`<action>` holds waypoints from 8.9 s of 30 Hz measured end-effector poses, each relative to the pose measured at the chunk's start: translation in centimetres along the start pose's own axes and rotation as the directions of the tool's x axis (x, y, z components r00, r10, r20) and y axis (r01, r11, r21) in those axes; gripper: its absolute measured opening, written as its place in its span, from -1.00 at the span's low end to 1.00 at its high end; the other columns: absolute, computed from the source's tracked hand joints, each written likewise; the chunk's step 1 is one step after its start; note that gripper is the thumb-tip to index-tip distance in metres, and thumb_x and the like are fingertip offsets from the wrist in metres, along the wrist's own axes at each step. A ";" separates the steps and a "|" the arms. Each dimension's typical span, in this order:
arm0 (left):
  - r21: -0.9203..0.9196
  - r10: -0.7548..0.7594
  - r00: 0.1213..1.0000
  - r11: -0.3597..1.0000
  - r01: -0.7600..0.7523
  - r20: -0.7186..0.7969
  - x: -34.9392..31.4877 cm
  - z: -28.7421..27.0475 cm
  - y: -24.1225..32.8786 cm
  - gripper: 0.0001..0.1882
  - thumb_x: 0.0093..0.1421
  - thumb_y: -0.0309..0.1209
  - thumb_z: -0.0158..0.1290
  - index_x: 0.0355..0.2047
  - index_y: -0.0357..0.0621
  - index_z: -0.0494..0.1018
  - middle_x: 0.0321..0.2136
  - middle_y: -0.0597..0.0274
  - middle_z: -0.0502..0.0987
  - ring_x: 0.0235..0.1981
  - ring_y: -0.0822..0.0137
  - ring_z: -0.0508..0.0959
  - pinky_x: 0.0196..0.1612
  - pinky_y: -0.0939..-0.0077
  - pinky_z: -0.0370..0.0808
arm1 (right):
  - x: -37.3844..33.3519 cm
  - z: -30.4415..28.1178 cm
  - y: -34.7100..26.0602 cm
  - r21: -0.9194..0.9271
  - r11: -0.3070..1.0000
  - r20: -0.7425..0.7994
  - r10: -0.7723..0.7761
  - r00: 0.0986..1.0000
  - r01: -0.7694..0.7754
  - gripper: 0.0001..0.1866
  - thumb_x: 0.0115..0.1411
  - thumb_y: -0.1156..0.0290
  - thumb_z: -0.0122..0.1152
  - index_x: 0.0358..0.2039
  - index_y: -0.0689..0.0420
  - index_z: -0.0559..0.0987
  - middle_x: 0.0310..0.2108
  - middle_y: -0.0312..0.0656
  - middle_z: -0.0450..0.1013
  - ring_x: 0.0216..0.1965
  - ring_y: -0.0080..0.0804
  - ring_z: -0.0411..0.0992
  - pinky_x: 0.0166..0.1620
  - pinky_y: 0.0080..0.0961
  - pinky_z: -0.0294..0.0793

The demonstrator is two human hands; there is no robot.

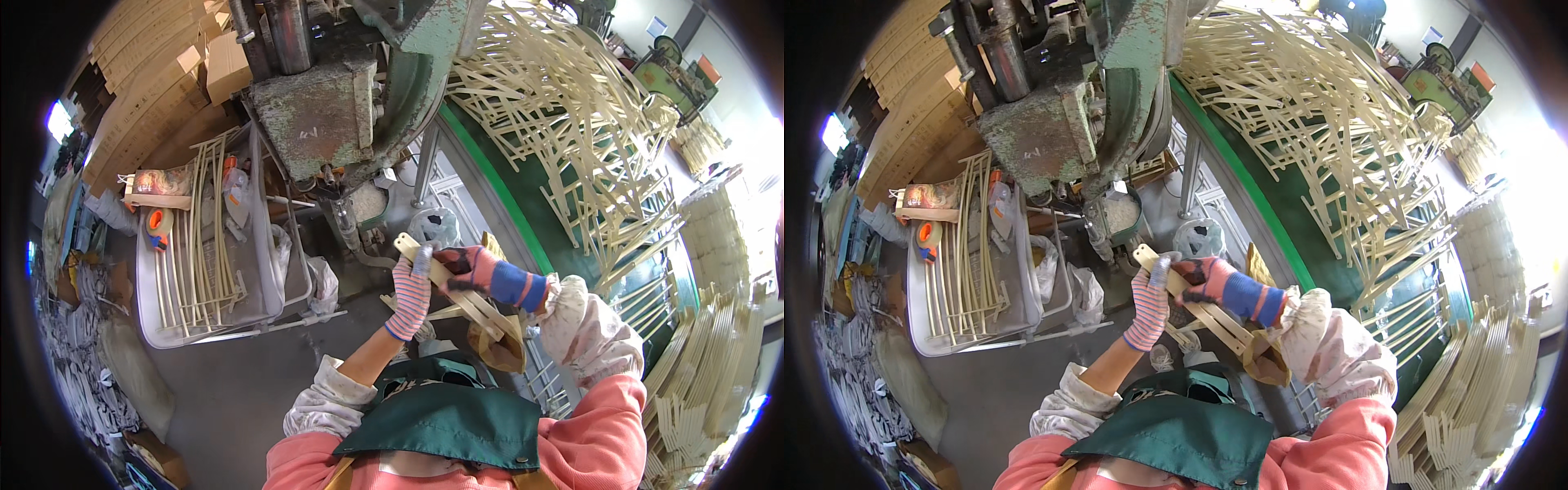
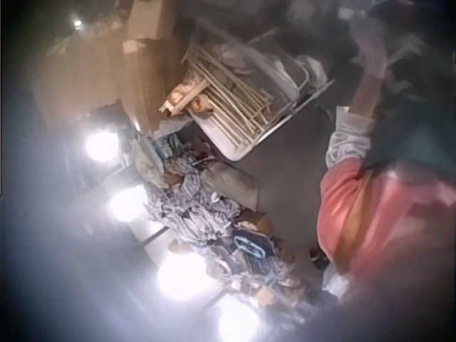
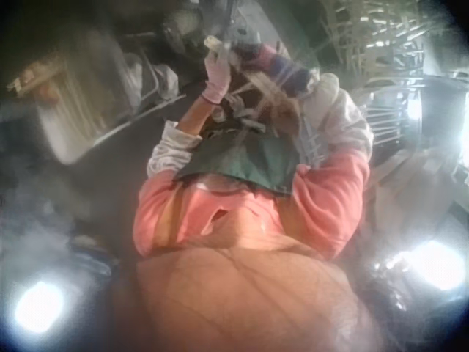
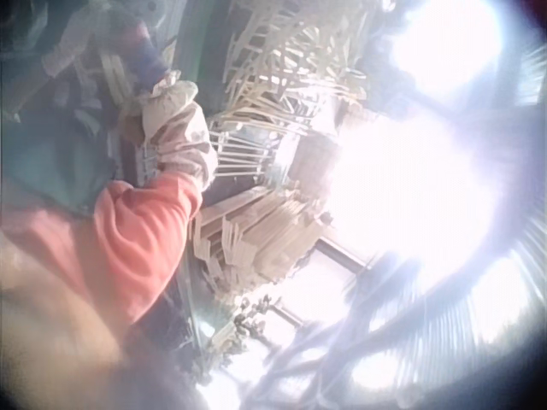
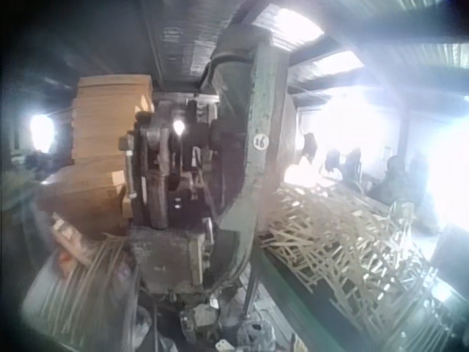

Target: The person picks up wooden frame components from a green conveyor table, places them into a press machine, and removes the assembled frames. They repeat this cycle, stacking finished frames on the table.

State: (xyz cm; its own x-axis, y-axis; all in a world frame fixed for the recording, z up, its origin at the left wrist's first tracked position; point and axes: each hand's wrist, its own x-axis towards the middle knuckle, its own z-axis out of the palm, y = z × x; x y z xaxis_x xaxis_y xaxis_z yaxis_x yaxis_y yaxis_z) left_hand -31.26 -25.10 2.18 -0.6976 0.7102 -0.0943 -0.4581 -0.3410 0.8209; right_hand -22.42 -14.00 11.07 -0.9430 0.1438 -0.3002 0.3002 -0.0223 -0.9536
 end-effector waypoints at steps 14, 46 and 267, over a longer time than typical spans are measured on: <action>0.174 -0.816 0.573 0.576 0.799 0.072 -2.1 -5.9 6.7 -0.27 0.09 0.30 -0.13 -0.01 -0.07 0.33 -0.31 0.34 0.47 -0.43 0.49 0.48 -0.40 0.57 0.47 | 2.9 6.7 3.4 -0.638 -0.067 0.698 -0.471 0.540 0.767 -0.72 -0.08 0.34 0.09 -0.27 0.00 0.48 -0.22 -0.20 0.35 0.02 -0.19 0.23 0.03 -0.26 0.29; -0.064 -0.201 0.963 0.979 0.193 -0.182 -11.5 -13.4 22.1 -0.77 0.23 -0.33 -0.04 -0.17 -0.19 0.35 -0.50 0.03 0.50 -0.47 0.10 0.52 -0.37 0.15 0.47 | -18.8 -45.8 43.2 0.389 0.652 -0.836 -0.047 0.547 0.650 -0.71 0.25 0.24 -0.02 -0.17 0.16 0.51 -0.25 -0.26 0.48 -0.26 -0.42 0.40 -0.13 -0.55 0.37; 0.218 -0.088 0.914 0.958 0.187 -0.395 6.8 -8.1 10.6 -0.85 0.05 -0.37 0.22 -0.54 -0.15 0.51 -0.74 0.45 0.39 -0.73 0.59 0.30 -0.62 0.66 0.21 | 14.9 -0.8 6.8 0.169 0.973 0.057 0.151 0.987 -0.159 -0.63 0.19 0.31 0.11 -0.08 0.27 0.37 -0.42 -0.09 0.48 -0.47 -0.26 0.50 -0.34 -0.32 0.57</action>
State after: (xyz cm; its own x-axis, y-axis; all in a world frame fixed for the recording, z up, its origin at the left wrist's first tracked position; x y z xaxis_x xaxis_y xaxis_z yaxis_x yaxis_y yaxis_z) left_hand -45.32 -28.84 5.66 -0.8151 0.4363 -0.3810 -0.4488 -0.0598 0.8917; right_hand -34.25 -11.19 0.11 -0.8933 0.0822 -0.4419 0.4176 -0.2122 -0.8835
